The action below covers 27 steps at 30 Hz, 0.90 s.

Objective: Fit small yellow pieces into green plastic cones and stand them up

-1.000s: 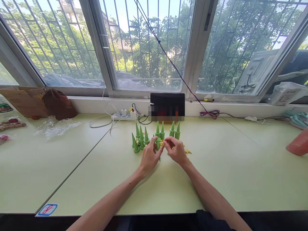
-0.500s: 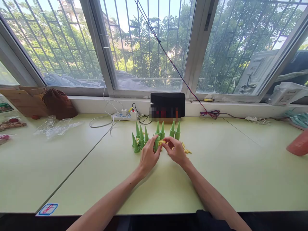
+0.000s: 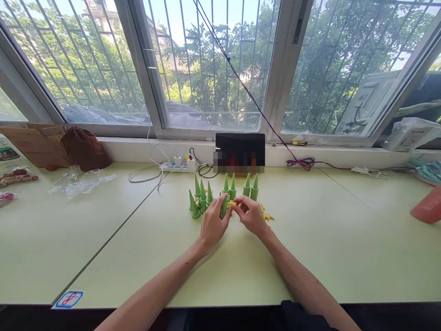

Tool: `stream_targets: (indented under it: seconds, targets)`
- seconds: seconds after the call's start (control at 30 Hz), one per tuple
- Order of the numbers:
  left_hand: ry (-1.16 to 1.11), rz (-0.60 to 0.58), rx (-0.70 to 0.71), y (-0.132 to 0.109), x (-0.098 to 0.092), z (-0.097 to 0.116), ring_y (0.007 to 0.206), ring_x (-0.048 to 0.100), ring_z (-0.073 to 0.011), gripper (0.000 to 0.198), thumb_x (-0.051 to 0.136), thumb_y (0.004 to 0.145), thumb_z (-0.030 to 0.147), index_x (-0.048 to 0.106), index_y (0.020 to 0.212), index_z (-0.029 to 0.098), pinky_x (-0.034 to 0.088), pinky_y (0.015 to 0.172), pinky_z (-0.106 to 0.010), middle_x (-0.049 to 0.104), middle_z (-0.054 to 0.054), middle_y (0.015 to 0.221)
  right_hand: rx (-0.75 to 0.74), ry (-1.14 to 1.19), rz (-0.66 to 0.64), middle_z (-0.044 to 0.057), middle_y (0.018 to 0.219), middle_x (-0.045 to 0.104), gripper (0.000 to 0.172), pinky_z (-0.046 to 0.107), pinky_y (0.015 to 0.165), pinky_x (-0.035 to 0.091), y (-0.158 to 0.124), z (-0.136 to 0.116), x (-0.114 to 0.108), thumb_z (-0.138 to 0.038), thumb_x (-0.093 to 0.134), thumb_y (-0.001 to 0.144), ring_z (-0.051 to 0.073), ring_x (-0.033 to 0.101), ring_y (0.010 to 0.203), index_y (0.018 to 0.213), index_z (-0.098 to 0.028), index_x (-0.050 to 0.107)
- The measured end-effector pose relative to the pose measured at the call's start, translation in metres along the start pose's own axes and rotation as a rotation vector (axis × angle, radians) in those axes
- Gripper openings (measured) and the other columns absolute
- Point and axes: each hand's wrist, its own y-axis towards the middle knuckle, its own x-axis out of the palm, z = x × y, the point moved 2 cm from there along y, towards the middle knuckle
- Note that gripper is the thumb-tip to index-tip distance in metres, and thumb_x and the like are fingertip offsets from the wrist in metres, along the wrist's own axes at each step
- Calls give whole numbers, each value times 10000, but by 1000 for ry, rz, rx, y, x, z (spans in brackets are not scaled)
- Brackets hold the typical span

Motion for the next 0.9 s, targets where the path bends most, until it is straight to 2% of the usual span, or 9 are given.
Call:
stream_targets:
  seconds: [0.43,0.9]
  targets:
    - [-2,17,11,0,3,-1,501,436,-73,395,530,906,355,495,1286,251,421,560,-227,639,-31,995,9,-28,-7,25,729,622,255,244,535,417,0,2,1,-392,501,932,128,506,575,866,-180,626]
    - [10,12,13,-1,2,-2,491,433,-74,390,536,892,333,500,1272,253,425,561,-232,640,-27,993,7,-35,-6,31,746,630,231,250,541,429,-1,3,2,-393,523,918,135,513,580,887,-188,625]
